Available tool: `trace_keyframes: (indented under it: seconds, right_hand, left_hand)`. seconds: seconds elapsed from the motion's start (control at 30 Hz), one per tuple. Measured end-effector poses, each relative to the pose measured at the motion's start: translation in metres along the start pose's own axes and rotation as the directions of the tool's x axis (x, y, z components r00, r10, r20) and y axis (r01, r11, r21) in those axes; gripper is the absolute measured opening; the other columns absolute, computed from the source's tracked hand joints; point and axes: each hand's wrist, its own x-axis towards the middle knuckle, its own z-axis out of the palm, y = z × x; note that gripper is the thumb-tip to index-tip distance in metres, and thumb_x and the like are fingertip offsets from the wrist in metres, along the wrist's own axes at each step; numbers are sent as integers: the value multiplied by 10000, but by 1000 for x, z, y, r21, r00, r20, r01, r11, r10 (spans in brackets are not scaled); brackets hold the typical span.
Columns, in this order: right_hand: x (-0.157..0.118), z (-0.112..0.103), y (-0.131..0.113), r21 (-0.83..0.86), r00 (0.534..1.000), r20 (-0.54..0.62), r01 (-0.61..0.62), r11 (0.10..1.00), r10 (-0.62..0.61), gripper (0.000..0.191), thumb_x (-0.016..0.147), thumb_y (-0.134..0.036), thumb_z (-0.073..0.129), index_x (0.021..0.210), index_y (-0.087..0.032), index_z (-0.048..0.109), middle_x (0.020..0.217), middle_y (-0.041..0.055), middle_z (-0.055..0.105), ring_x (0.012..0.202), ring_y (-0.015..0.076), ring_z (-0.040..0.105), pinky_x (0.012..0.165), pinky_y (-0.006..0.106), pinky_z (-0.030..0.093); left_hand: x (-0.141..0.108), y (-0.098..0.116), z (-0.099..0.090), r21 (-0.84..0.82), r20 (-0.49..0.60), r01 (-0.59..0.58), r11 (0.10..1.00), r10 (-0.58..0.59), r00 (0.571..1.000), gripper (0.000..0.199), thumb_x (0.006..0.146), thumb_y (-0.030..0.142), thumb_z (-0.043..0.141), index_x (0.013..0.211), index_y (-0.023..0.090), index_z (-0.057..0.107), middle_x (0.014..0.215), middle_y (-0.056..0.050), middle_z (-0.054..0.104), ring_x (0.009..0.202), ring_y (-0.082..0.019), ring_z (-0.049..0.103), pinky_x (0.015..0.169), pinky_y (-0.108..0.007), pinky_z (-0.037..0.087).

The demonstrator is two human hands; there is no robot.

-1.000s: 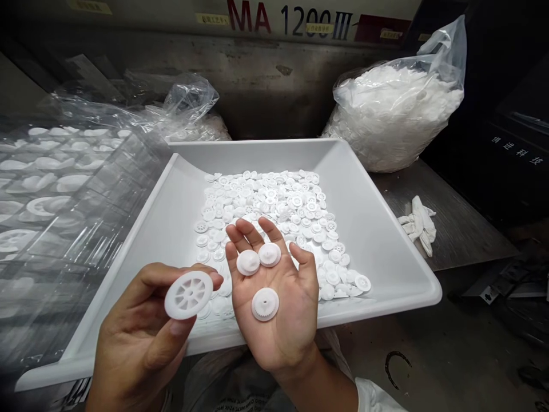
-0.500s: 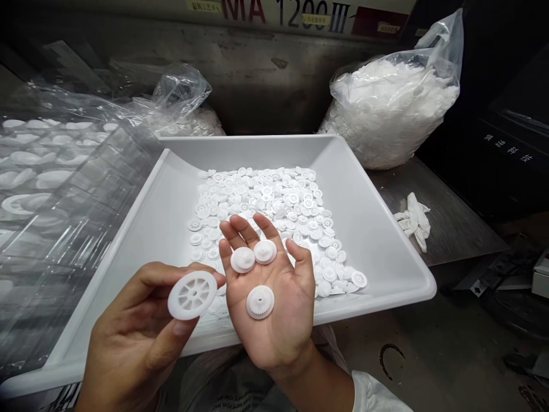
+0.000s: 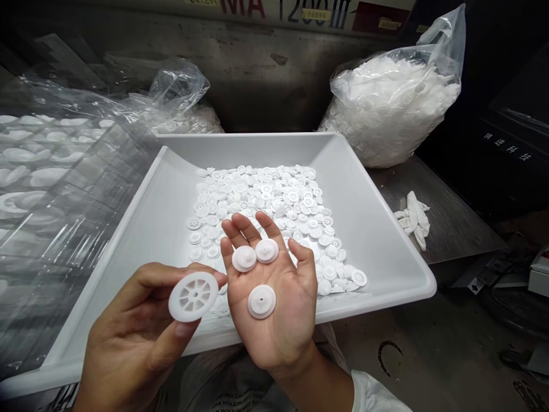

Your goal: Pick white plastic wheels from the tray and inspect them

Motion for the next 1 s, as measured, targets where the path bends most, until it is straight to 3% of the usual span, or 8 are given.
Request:
trace_keyframes:
  seconds: [0.33, 0.57, 0.77, 0.93, 1.0]
  right_hand:
    - [1, 1, -1, -27, 1000, -24, 3, 1000, -3, 395, 896, -446, 401, 1149, -218, 601, 1187, 49, 680, 1207, 180, 600, 1124, 388, 353]
    - [0, 2, -1, -40, 998, -59, -4, 999, 2, 401, 890, -451, 400, 1137, -217, 612, 1165, 47, 689, 1189, 180, 613, 1128, 390, 350]
    - [1, 0, 0, -74, 998, -62, -8, 997, 3, 408, 892, -436, 406, 1154, -200, 610, 1183, 66, 685, 1189, 186, 613, 1109, 368, 378]
    - [3, 0, 1, -85, 997, -72, -45, 995, 39, 419, 893, -434, 410, 1178, -196, 603, 1172, 69, 690, 1164, 183, 630, 1114, 373, 371]
    - [4, 0, 1, -70, 997, -66, -50, 996, 45, 423, 890, -434, 414, 1183, -193, 602, 1173, 69, 690, 1166, 185, 628, 1108, 368, 380]
  left_hand:
    - [1, 1, -1, 105, 32, -27, 994, 24, 999, 81, 839, 276, 682, 902, 306, 641, 875, 65, 701, 874, -109, 684, 763, -127, 508]
    - [1, -4, -4, 121, 133, -37, 992, 21, 991, 138, 883, 259, 631, 980, 356, 615, 964, 92, 688, 943, -93, 667, 825, -126, 493]
    - [0, -13, 8, 419, 94, -240, 876, 221, 971, 372, 859, 120, 629, 1133, 357, 545, 1087, 65, 635, 1058, -129, 569, 952, -257, 434]
    - [6, -13, 14, 567, 272, -450, 690, 359, 893, 443, 813, 35, 639, 1169, 296, 603, 1183, 1, 618, 1103, -202, 511, 957, -384, 386]
    - [7, -12, 13, 557, 305, -480, 678, 370, 877, 446, 829, 23, 611, 1195, 277, 598, 1182, -18, 613, 1105, -206, 503, 956, -391, 406]
